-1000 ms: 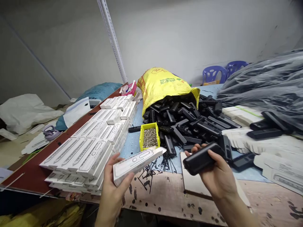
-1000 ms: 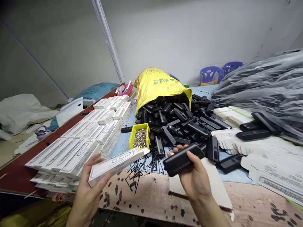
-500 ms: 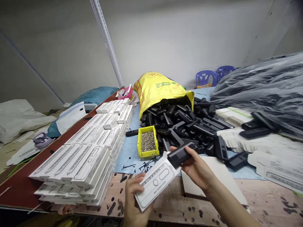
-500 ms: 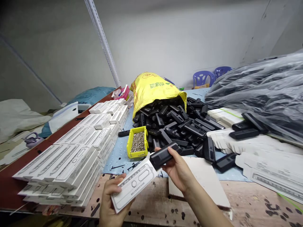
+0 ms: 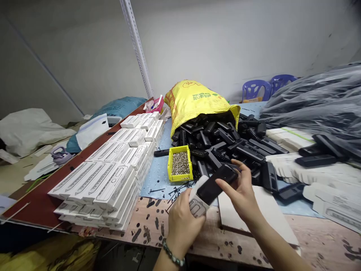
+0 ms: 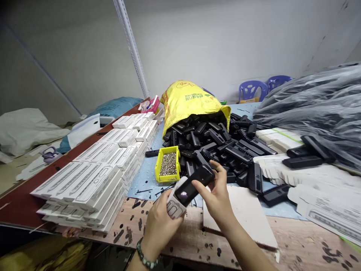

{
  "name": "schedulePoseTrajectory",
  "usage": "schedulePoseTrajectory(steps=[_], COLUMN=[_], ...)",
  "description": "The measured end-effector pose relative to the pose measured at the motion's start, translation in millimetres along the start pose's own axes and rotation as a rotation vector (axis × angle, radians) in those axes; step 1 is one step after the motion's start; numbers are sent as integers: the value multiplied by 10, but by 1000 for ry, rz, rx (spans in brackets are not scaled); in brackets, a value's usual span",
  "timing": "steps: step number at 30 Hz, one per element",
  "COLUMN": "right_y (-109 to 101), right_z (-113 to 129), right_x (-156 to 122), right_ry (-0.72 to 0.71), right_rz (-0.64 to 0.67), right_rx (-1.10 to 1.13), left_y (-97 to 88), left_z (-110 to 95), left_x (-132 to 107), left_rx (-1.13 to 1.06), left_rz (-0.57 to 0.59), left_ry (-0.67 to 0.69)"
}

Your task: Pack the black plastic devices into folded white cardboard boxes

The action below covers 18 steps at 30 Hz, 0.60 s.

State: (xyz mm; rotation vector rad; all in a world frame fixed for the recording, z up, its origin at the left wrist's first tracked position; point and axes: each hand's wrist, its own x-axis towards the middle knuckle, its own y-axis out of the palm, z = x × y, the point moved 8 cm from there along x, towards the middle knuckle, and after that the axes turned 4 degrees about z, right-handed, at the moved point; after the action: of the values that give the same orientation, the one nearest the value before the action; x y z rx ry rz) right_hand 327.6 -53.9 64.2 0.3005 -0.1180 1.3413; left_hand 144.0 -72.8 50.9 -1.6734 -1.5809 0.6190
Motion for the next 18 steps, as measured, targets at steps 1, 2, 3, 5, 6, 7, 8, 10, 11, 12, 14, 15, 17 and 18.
schedulePoseTrajectory(steps=[1, 2, 3, 5, 6, 7, 8, 10, 11, 12, 14, 15, 17, 18], right_y=[20, 105, 236, 439, 464, 442, 396, 339, 351, 374, 413, 422, 402, 373], right_z=[68, 123, 148, 80, -10, -127, -257, -547, -689, -807, -968, -1014, -1028, -996], right_x=[-2, -8, -21, -43, -24, 16, 60, 103, 95, 78, 49, 42, 46, 56], right_ry=[-111, -210, -293, -369, -351, -301, -238, -114, -71, -43, -4, 13, 38, 46], right_rz=[-17, 41, 161, 391, 441, 445, 423, 420, 452, 476, 479, 470, 451, 444], right_rx=[-103, -216, -330, -536, -647, -765, -885, -1101, -1170, -1204, -1241, -1258, -1273, -1269], left_y=[-28, -64, -108, -209, -258, -297, -320, -322, -306, -279, -215, -195, -195, -217], left_z=[13, 24, 38, 143, 238, 342, 441, 563, 583, 593, 613, 620, 618, 604], left_x=[12, 28, 46, 79, 85, 78, 61, 20, 4, -13, -48, -59, -57, -43], left_rx=[-7, -21, -40, -117, -183, -259, -328, -399, -394, -376, -345, -338, -302, -263], left_rz=[-31, -58, -78, -111, -131, -152, -171, -186, -177, -155, -95, -64, -7, 11], left_ry=[-14, -18, -18, -82, -152, -227, -295, -354, -346, -338, -335, -329, -276, -222])
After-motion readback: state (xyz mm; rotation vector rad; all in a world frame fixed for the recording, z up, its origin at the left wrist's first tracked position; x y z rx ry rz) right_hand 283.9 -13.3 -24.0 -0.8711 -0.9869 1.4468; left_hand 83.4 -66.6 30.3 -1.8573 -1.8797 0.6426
